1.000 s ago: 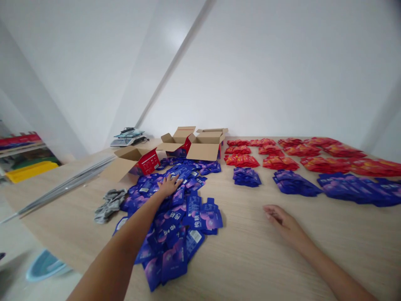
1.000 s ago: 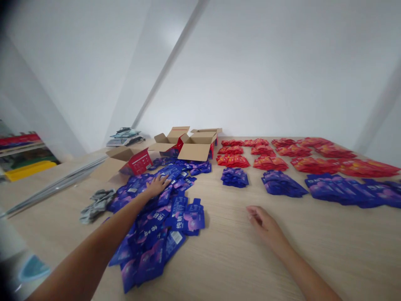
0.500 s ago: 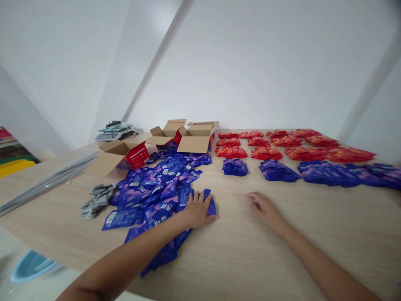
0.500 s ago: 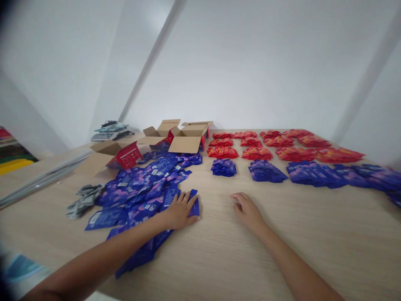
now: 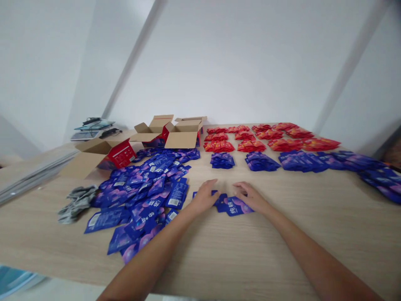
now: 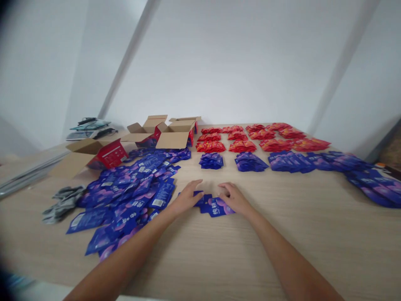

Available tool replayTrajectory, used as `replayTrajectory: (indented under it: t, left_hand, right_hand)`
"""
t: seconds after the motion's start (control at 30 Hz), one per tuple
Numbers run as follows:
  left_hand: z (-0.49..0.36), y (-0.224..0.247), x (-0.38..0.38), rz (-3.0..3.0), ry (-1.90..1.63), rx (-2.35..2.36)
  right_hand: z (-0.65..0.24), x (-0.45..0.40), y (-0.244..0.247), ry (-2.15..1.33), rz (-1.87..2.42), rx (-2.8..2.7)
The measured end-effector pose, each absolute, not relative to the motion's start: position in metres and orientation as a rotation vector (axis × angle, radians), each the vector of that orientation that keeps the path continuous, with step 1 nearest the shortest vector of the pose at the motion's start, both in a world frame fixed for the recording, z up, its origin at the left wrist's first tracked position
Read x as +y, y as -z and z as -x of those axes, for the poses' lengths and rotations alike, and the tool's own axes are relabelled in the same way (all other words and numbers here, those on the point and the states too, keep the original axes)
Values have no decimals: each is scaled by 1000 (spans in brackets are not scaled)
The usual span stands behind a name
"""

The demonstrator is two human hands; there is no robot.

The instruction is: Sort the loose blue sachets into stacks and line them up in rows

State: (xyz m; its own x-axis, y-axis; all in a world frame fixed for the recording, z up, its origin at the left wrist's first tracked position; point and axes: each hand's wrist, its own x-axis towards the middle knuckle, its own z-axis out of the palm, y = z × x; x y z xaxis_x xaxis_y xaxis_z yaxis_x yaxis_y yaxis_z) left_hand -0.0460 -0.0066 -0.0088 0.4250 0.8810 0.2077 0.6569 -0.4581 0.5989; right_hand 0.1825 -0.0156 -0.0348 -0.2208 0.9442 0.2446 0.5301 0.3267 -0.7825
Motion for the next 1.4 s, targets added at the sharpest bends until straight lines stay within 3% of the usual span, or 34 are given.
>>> replayTrajectory:
  t: [0.27,0.43,0.53,0.73,0.9,1.1,1.4]
  left_hand:
    - [74,0,-7,-2376,-248,1378]
    - [58,-1,-1,-2596,-265,1495]
    - [57,2,2,-2670,-262,1571]
    - [65,-3,11,-2236,-787,1559]
    - [37,6,-5,-1335,-1332,1113]
    - [13,21,-29,-979,-1342,889]
    - [19,16,-20,-975,-1421,972]
  right_hand:
    - [-191,-31,18,-606,1456,-2277]
    - [-202,-17,21,-581,1710,-1992]
    - [-201,-11,19,-871,1567,-1624]
    - [-164,-17,8,-1501,1086,-1031]
    - [-121,-24,24,-1534,968,-964]
    - [-108,-30,48,-1074,1148,-1279]
    - [-108,-41,33,-1375,951,-1460]
